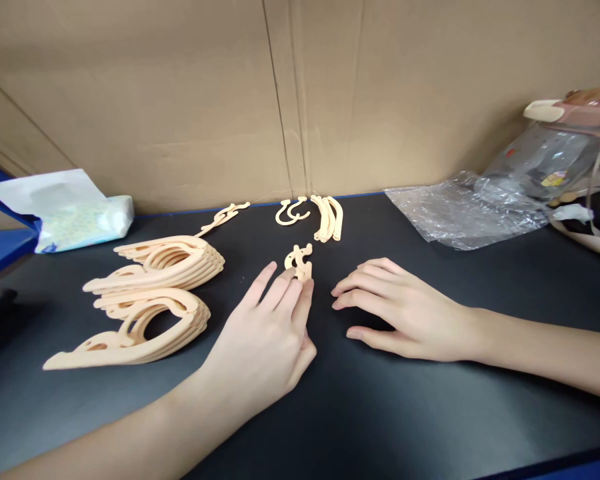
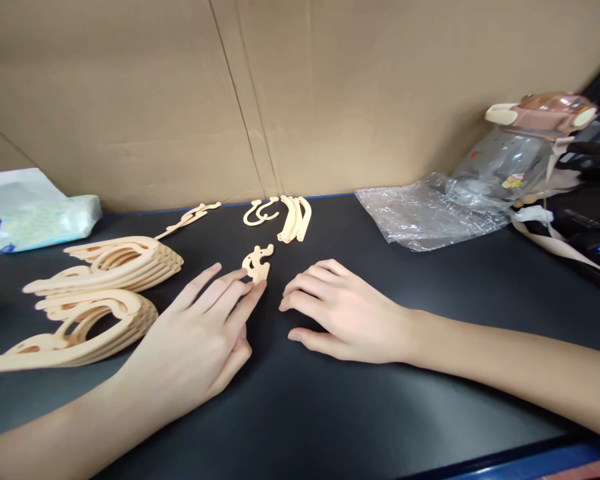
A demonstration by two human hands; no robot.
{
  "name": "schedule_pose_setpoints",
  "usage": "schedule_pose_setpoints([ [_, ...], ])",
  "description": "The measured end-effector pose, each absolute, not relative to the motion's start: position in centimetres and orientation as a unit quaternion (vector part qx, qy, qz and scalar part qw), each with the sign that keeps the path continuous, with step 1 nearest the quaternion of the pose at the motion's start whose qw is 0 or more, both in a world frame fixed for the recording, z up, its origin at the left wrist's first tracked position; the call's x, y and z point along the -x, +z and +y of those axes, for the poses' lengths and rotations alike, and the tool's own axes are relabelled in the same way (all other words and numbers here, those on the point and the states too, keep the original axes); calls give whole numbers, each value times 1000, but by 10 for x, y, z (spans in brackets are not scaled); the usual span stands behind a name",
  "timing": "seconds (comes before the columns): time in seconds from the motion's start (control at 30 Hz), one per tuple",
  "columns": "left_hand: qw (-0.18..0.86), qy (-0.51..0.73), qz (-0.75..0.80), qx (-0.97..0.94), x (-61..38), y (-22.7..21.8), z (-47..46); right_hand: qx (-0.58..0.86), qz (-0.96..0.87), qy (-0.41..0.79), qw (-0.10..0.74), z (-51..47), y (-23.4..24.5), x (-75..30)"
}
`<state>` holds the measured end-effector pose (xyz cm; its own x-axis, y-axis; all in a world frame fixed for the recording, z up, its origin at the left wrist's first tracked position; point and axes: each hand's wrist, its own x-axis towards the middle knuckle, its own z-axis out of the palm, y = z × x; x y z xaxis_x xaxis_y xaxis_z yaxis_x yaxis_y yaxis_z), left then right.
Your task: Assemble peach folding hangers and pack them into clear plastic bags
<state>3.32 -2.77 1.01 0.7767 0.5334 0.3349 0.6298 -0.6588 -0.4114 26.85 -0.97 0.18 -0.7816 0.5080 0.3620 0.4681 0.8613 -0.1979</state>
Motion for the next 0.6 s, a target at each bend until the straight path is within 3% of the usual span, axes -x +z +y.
schedule_pose_setpoints([
  [0.4,35,-181,-303,935,-8,2,-25,278,-936,17,217,-7,1,-270],
  [0.6,24,-185,-304,934,-6,-2,-25,288,-932,-5,221,3,7,-272],
])
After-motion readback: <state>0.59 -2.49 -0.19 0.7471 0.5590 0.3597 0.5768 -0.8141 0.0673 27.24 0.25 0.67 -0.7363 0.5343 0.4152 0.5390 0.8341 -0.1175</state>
